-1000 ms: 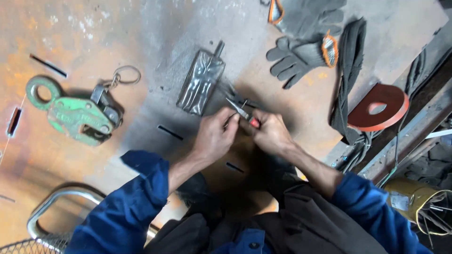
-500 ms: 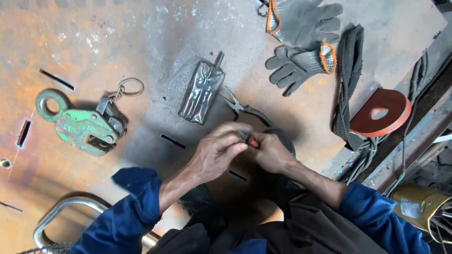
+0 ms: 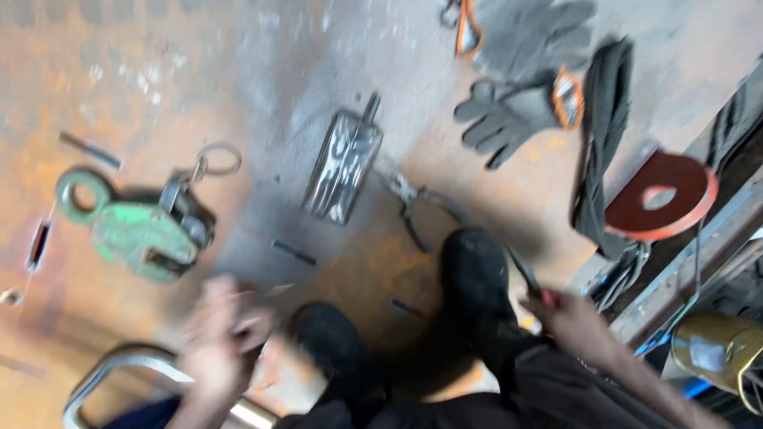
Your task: Manipulating and attaching a thin electrical wire to a metal component using pliers.
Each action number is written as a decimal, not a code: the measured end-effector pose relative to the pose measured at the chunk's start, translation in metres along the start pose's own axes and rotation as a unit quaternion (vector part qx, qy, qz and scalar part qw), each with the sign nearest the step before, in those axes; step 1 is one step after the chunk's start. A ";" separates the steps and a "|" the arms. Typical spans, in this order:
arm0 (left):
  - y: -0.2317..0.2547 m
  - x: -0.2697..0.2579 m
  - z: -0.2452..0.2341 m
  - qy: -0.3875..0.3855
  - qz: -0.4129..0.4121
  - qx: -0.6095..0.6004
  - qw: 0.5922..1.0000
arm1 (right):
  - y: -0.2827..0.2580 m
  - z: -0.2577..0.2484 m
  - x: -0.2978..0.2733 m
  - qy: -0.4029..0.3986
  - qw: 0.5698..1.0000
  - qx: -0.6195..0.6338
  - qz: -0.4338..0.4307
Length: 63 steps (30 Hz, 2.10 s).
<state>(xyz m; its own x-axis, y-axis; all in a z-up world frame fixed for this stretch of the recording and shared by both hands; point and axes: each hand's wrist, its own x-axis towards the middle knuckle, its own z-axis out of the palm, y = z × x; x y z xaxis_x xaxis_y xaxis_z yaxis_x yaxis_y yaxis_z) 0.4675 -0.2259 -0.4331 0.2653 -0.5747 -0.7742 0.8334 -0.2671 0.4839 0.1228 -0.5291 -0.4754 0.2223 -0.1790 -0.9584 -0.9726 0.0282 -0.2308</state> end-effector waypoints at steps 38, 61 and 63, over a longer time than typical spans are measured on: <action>-0.065 0.058 0.045 -0.117 -0.092 0.317 0.937 | -0.152 0.023 0.015 -0.038 0.893 0.376 -0.244; -0.059 0.041 0.063 -0.034 0.058 0.279 0.958 | -0.159 0.057 0.004 -0.073 0.972 -0.049 -0.216; -0.052 0.042 0.061 -0.013 0.019 0.306 0.952 | -0.157 0.058 0.005 -0.067 0.972 -0.056 -0.216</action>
<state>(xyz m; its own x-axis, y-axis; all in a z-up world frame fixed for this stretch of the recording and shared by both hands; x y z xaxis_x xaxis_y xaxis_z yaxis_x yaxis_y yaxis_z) 0.4061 -0.2831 -0.4655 0.2712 -0.6104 -0.7442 0.3821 -0.6414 0.6653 0.2804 -0.4775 -0.4532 0.6119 -0.0205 -0.7906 -0.7858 -0.1295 -0.6048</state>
